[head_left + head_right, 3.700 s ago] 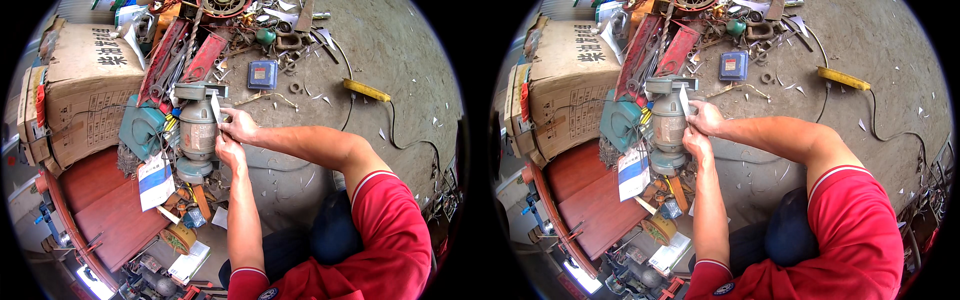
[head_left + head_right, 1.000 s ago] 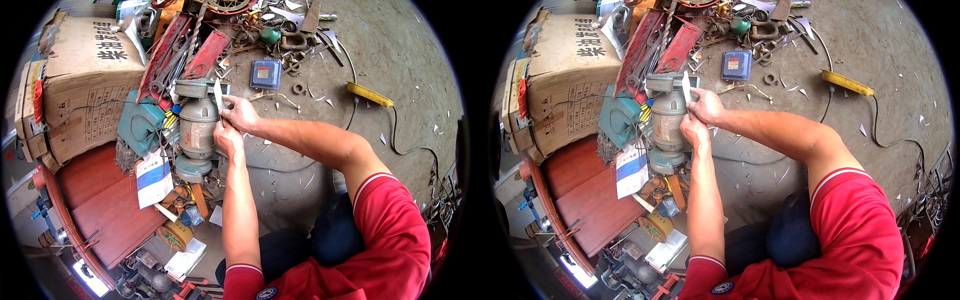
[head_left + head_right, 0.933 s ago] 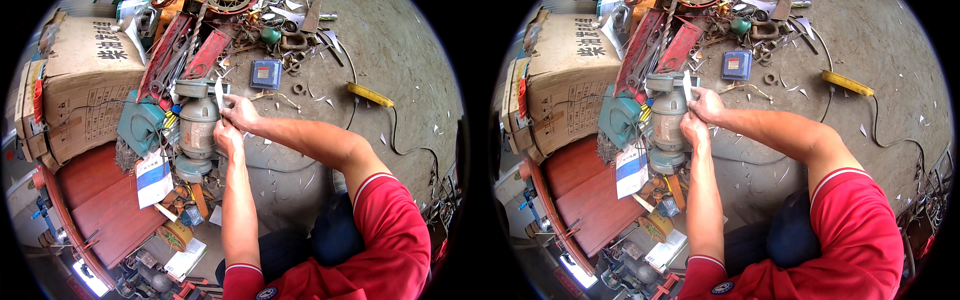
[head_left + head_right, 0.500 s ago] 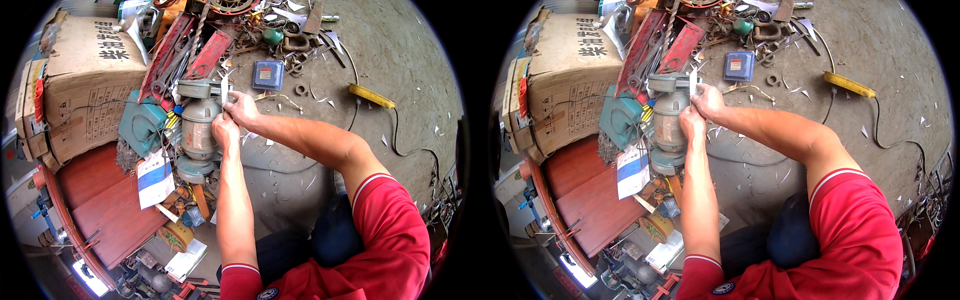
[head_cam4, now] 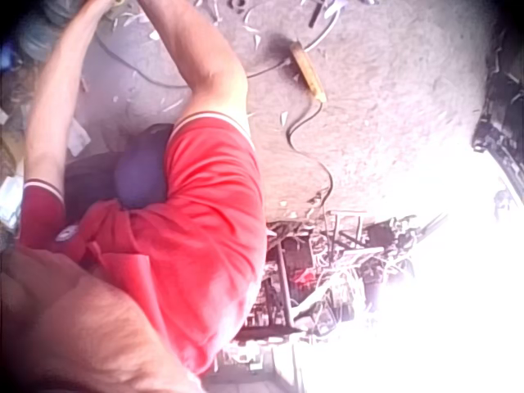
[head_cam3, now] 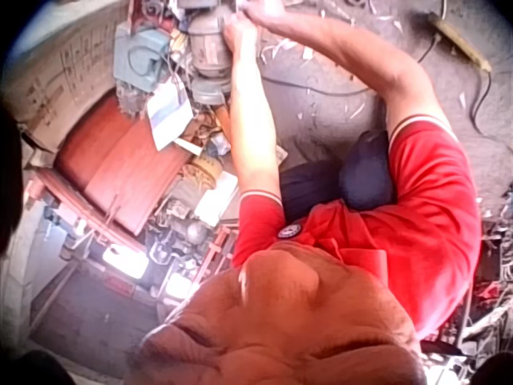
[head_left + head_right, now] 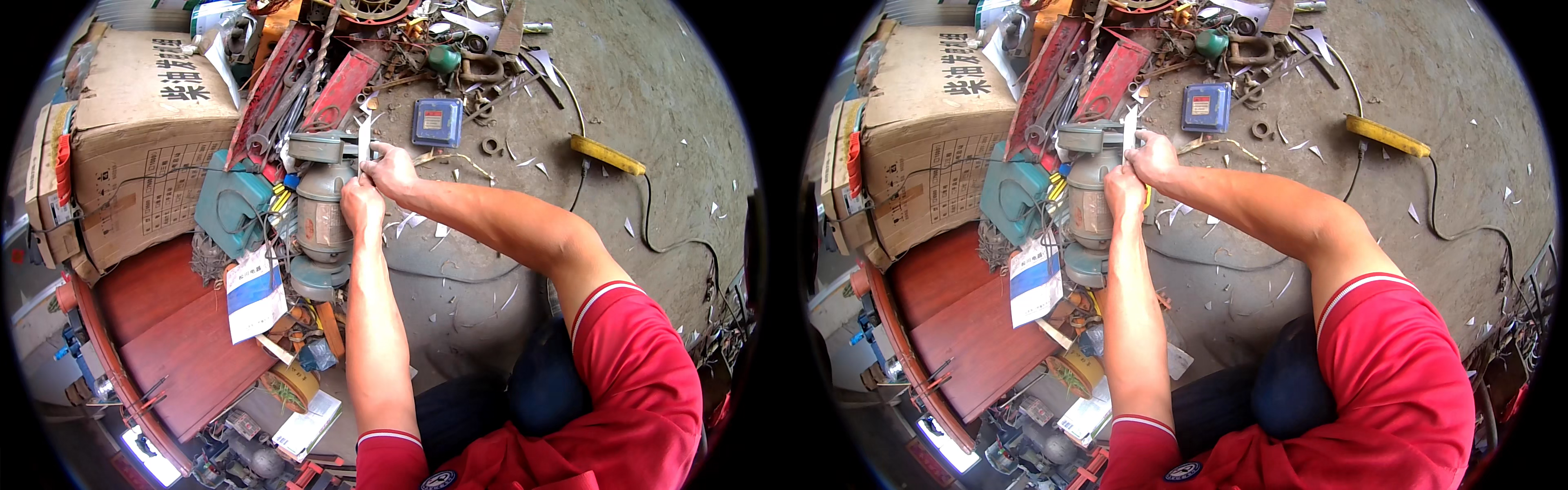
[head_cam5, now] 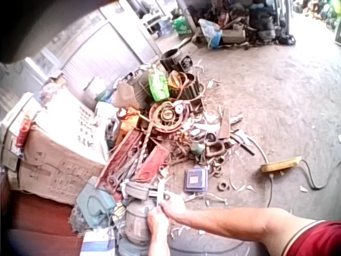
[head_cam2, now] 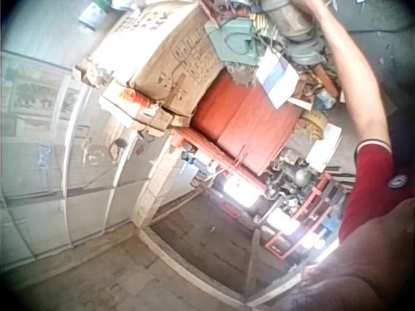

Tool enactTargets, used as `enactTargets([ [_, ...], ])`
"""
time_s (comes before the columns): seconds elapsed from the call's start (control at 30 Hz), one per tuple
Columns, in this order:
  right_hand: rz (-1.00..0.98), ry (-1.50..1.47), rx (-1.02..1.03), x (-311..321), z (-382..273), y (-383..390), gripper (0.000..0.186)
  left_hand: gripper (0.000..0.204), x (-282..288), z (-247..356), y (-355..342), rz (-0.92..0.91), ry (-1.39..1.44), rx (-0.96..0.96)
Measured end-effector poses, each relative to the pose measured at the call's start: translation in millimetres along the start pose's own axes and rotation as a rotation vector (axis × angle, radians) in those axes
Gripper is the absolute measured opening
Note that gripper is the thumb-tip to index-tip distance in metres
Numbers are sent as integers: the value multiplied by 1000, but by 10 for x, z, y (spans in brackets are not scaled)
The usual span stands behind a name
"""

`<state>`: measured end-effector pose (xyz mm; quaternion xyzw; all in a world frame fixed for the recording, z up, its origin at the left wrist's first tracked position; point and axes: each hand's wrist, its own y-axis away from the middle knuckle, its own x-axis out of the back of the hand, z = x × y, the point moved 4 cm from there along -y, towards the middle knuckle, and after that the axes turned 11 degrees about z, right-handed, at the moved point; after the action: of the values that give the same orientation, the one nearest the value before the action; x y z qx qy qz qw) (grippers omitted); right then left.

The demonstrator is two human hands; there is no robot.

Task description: The person uses a bench grinder to sharpen a small metal blade. They repeatedly press the blade against the spinning wheel, rotate it to grind different edges, and inspect the blade between passes.

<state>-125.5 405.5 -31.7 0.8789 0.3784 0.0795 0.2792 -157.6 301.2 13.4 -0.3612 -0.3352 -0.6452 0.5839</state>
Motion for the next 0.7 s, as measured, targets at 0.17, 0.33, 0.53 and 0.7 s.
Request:
enactTargets([
  [0.17, 11, 39, -4, 22, -42, 48, 58, 40, -9, -80, -9, 9, 38, 27],
  [0.33, 31, 44, 26, 47, 27, 11, 60, 41, -2, 12, 71, 27, 58, 37],
  [0.53, -32, 3, -16, 42, -14, 115, 61, 43, 46, -26, 119, 63, 41, 39],
  [0.7, -36, 33, 23, 32, 10, 127, 61, 45, 61, -40, 163, 100, 26, -12],
])
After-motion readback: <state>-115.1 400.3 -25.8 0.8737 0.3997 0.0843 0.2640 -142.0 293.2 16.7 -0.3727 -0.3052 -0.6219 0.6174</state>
